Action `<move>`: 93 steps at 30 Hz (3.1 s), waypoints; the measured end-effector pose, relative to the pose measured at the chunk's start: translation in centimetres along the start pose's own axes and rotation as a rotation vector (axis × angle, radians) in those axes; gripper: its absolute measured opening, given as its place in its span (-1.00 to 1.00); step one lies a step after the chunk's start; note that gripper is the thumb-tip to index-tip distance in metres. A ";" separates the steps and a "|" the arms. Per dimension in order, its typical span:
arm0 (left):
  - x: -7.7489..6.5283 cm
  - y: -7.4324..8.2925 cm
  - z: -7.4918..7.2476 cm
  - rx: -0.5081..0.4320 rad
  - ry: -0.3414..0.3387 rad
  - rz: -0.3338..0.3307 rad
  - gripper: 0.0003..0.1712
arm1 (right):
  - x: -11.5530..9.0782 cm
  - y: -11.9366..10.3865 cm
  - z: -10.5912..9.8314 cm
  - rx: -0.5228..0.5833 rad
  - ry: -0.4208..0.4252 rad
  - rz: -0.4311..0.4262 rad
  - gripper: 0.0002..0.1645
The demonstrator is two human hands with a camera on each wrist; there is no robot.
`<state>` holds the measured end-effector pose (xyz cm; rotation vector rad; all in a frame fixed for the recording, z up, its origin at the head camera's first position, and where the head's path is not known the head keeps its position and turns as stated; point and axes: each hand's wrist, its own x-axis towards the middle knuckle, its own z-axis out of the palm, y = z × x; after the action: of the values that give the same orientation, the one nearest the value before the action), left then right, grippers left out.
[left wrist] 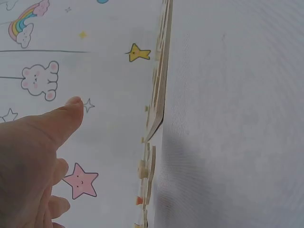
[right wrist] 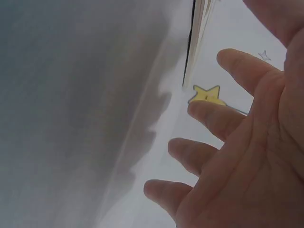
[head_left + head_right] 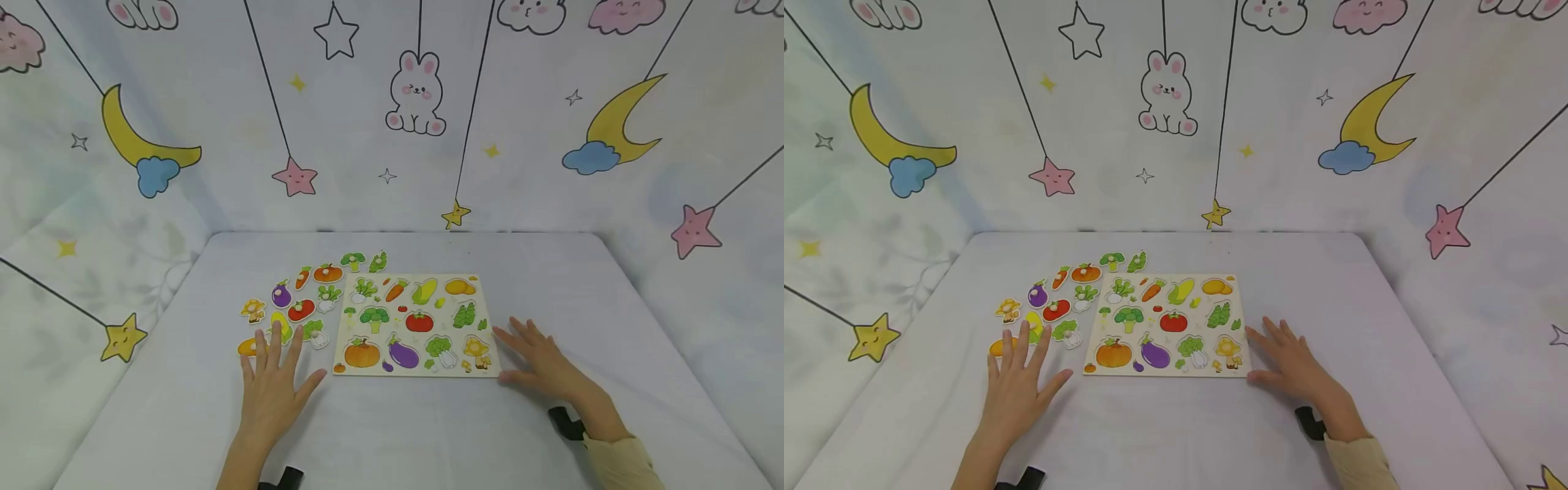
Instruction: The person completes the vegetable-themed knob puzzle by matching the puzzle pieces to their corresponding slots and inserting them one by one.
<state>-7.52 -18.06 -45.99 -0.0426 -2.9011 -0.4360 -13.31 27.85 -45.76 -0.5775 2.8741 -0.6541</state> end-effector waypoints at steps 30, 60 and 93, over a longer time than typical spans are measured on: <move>1.4 -4.5 -0.6 -0.315 0.290 -0.354 -0.40 | 2.0 2.0 0.7 0.026 -0.109 0.016 0.08; 4.3 -8.9 1.5 -0.359 0.195 -0.421 -0.78 | 2.4 1.7 1.0 0.028 -0.107 0.005 0.04; 16.2 11.9 5.0 -0.527 0.125 -0.026 -0.81 | 1.8 1.0 0.5 0.054 -0.101 0.039 0.04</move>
<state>-23.70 -5.27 -43.92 -0.0542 -2.5872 -1.1479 -15.17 27.83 -46.74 -0.5292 2.7582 -0.6743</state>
